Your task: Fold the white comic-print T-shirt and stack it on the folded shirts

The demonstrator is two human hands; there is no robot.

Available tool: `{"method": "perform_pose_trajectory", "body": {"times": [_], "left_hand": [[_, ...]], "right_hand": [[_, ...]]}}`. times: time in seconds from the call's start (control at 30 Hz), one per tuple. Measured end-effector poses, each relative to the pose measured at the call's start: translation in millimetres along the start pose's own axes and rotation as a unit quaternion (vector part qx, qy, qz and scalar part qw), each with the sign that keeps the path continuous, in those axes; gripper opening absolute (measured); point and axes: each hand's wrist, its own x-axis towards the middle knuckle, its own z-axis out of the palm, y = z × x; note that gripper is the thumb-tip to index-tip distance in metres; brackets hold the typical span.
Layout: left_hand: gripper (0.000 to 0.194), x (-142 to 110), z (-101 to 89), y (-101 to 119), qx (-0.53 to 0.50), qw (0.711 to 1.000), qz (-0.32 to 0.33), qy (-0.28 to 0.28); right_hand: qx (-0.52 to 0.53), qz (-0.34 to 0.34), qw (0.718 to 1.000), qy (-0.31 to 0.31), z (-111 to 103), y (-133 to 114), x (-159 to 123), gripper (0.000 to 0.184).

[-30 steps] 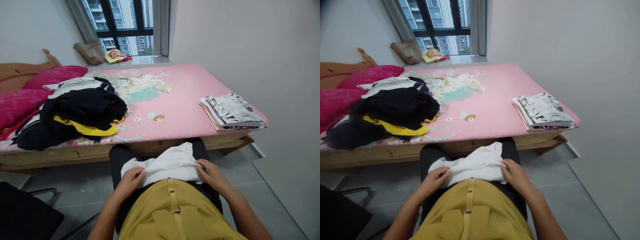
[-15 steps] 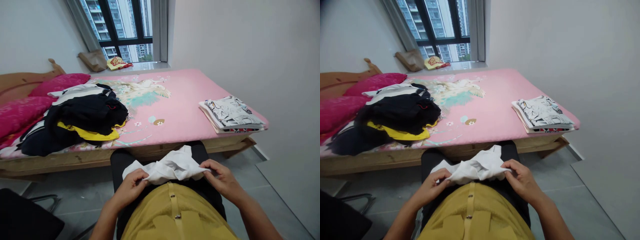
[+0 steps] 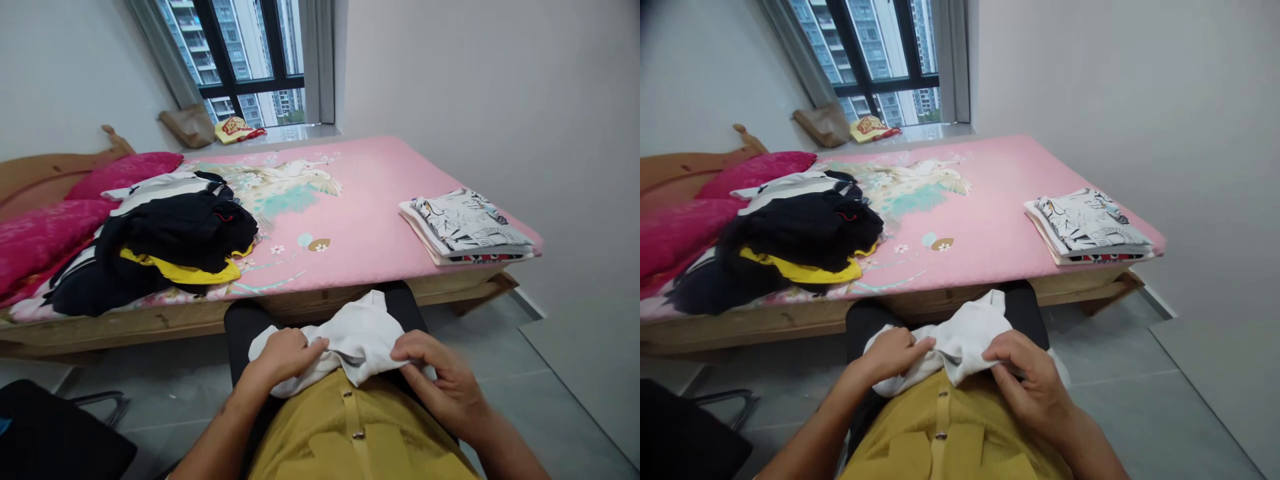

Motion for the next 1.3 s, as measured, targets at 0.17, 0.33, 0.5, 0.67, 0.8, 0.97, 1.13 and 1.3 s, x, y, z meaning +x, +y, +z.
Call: {"method": "perform_pose_trajectory", "body": {"times": [0.17,0.33,0.5,0.67,0.8,0.97,1.13,1.3], "left_hand": [[0.018,-9,-1.8,3,-0.242,0.951,0.026,-0.189],[0.026,-21,-0.3,5,-0.558,0.825,-0.014,-0.087],[0.048,-17,6.5,9,-0.342,0.939,-0.014,0.029],[0.065,-9,3.9,39,0.021,0.999,0.044,0.023],[0.036,-4,0.2,58,0.097,0.991,0.088,-0.012],[0.031,-1,0.5,43,-0.309,0.949,0.067,-0.018],[0.034,-6,4.4,28,-0.699,0.715,-0.011,0.005],[0.032,-13,7.3,44,-0.721,0.691,-0.018,0.049]], "right_hand": [[-0.042,0.063,0.992,0.104,-1,5,-1,0.013],[-0.045,0.133,0.985,0.099,5,13,-3,0.01],[-0.024,0.115,0.989,0.087,15,5,-3,0.009],[-0.009,0.101,0.989,0.108,14,0,-2,0.008],[-0.036,0.114,0.979,0.167,6,9,-3,0.009],[-0.065,0.189,0.96,0.194,-10,27,-7,0.015],[-0.061,0.146,0.987,-0.031,-7,23,-1,0.015],[-0.031,0.073,0.997,-0.019,15,-3,19,0.025]]}}
